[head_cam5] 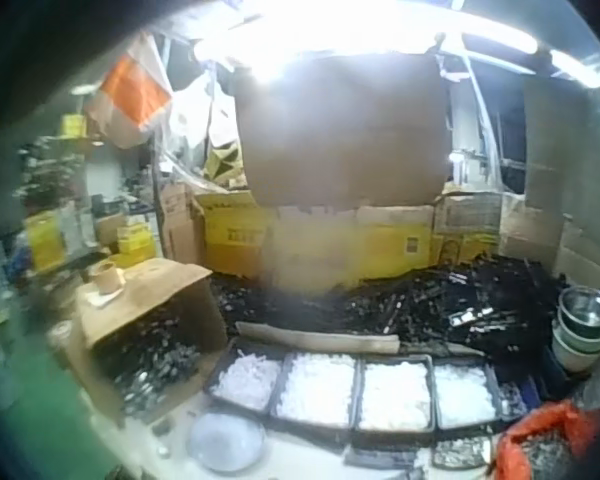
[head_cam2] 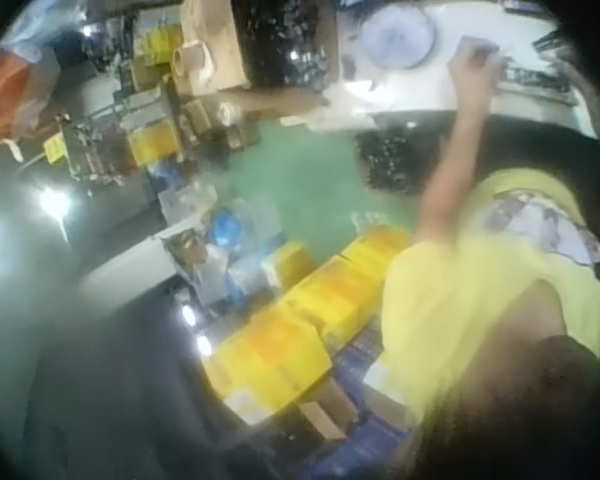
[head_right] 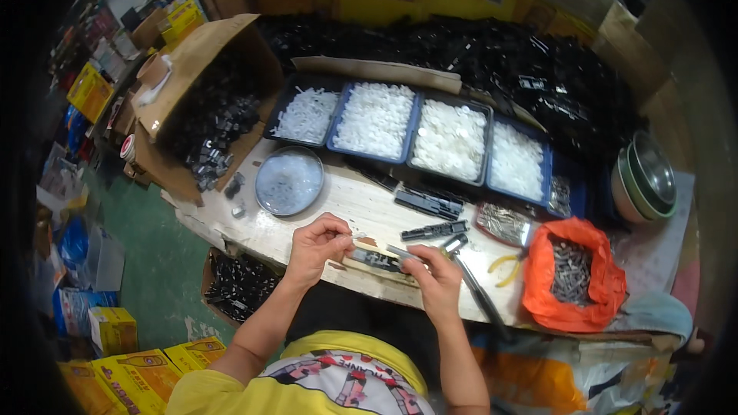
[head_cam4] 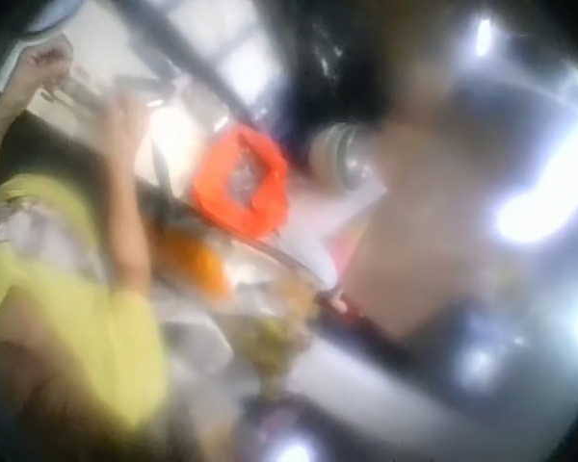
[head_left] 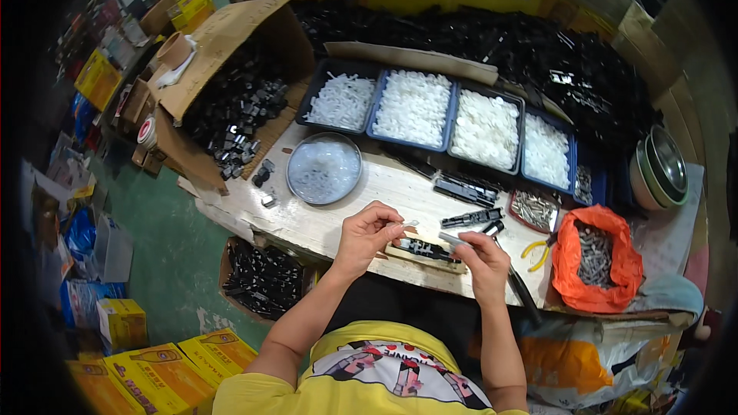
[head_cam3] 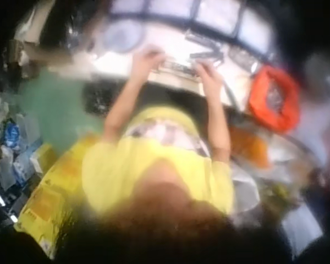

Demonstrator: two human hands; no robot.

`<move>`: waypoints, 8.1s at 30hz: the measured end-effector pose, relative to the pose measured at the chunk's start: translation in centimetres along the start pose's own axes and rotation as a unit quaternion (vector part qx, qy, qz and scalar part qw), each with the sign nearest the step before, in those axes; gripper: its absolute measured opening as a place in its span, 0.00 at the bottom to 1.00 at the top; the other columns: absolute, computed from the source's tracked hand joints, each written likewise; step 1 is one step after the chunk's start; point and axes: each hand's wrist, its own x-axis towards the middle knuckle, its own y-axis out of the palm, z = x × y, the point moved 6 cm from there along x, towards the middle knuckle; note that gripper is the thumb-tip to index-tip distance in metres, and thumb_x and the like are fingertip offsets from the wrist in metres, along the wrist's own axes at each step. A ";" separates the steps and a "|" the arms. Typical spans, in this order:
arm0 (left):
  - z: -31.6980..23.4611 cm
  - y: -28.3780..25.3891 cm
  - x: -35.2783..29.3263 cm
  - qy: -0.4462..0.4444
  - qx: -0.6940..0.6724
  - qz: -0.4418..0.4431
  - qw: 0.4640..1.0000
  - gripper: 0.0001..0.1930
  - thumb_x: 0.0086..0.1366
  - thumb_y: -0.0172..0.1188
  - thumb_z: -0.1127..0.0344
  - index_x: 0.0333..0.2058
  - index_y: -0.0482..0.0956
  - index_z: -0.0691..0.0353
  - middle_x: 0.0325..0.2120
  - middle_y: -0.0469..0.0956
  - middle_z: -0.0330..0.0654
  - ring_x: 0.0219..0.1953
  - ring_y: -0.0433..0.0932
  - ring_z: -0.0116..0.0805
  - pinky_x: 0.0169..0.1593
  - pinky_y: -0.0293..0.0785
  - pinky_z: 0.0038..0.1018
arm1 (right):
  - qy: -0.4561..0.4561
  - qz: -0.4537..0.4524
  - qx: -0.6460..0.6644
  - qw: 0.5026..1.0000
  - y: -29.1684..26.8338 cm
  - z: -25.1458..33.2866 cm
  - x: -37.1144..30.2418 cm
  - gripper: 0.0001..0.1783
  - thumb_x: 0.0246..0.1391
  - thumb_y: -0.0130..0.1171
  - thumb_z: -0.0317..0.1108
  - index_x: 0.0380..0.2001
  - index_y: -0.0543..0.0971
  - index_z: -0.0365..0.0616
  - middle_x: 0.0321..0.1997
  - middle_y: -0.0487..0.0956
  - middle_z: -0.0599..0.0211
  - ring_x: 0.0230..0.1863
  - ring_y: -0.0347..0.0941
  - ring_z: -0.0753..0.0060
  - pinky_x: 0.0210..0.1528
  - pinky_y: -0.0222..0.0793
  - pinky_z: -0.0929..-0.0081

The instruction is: The person assembles small electronic components at a cluttered workbench. They insert white plastic pieces into black cylindrical bodies, place metal pins into the assembly, and use a hammer to secure the parts. The person also uses pliers to adjust components and places finished units into a tray.

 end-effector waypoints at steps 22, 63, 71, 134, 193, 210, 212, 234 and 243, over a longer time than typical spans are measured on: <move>-1.2 4.4 -0.7 0.193 0.328 0.131 0.916 0.07 0.47 0.59 0.82 0.27 0.75 0.68 0.26 0.74 0.44 0.32 0.74 0.35 0.34 0.70 0.24 | 0.107 0.032 0.047 0.993 0.1 -1.3 -0.9 0.10 0.48 0.58 0.26 0.35 0.76 0.34 0.26 0.76 0.66 0.27 0.72 0.79 0.31 0.69 0.85; 2.5 4.4 -1.0 0.206 0.525 0.099 0.820 0.04 0.43 0.63 0.71 0.20 0.78 0.54 0.28 0.71 0.29 0.38 0.65 0.32 0.43 0.52 0.30 | 0.209 -0.038 -0.144 0.967 -3.2 -4.1 -0.3 0.07 0.43 0.61 0.25 0.20 0.71 0.39 0.16 0.71 0.74 0.17 0.62 0.88 0.19 0.56 0.88; 2.6 4.4 -0.8 0.196 0.522 0.116 0.822 0.03 0.44 0.62 0.70 0.20 0.77 0.55 0.29 0.71 0.30 0.39 0.65 0.32 0.43 0.51 0.31 | 0.160 0.004 -0.185 0.970 -3.2 -5.0 0.3 0.10 0.42 0.61 0.27 0.17 0.69 0.39 0.14 0.69 0.73 0.15 0.62 0.86 0.17 0.57 0.85; 2.3 4.5 -1.5 0.230 0.551 0.094 0.796 0.06 0.43 0.62 0.69 0.23 0.78 0.51 0.30 0.71 0.33 0.38 0.68 0.32 0.41 0.51 0.33 | -0.303 -0.181 -0.629 0.693 -5.8 12.5 30.8 0.11 0.39 0.54 0.25 0.30 0.77 0.48 0.33 0.72 0.65 0.40 0.66 0.60 0.38 0.59 0.63; 1.1 4.7 -2.6 0.296 0.537 0.029 0.789 0.06 0.45 0.62 0.69 0.25 0.77 0.53 0.32 0.72 0.33 0.39 0.67 0.32 0.43 0.53 0.35 | 0.031 0.100 0.016 0.994 -4.3 12.6 20.5 0.12 0.46 0.61 0.35 0.32 0.73 0.41 0.24 0.76 0.66 0.20 0.70 0.78 0.23 0.67 0.81; 0.8 0.6 0.1 -0.170 -0.039 0.005 0.985 0.10 0.55 0.56 0.77 0.37 0.74 0.71 0.25 0.76 0.45 0.24 0.76 0.28 0.31 0.76 0.21 | -0.249 -0.064 -0.285 0.923 -1.0 5.0 2.0 0.28 0.36 0.65 0.31 0.46 0.69 0.45 0.44 0.69 0.64 0.44 0.63 0.66 0.48 0.57 0.67; 0.4 0.5 -0.1 -0.168 0.016 0.019 0.985 0.10 0.55 0.57 0.76 0.37 0.75 0.71 0.24 0.76 0.44 0.24 0.76 0.26 0.30 0.75 0.19 | -0.315 0.015 -0.452 0.834 1.2 6.8 0.4 0.28 0.34 0.65 0.34 0.44 0.71 0.47 0.43 0.69 0.66 0.44 0.63 0.65 0.49 0.54 0.64; 0.2 -0.4 -1.1 0.145 0.534 0.099 0.827 0.16 0.41 0.66 0.67 0.33 0.80 0.55 0.42 0.70 0.35 0.49 0.60 0.37 0.49 0.51 0.34 | -0.261 0.104 -0.531 0.799 5.5 -0.2 -0.3 0.18 0.39 0.63 0.38 0.36 0.75 0.47 0.34 0.70 0.68 0.37 0.62 0.66 0.41 0.50 0.64; 0.0 0.2 -0.4 0.065 0.566 0.145 0.809 0.21 0.43 0.65 0.67 0.41 0.77 0.51 0.39 0.69 0.38 0.45 0.61 0.38 0.47 0.52 0.32 | -0.254 0.059 -0.504 0.823 3.9 0.7 -0.2 0.19 0.38 0.63 0.36 0.37 0.75 0.45 0.36 0.70 0.65 0.39 0.62 0.64 0.43 0.51 0.64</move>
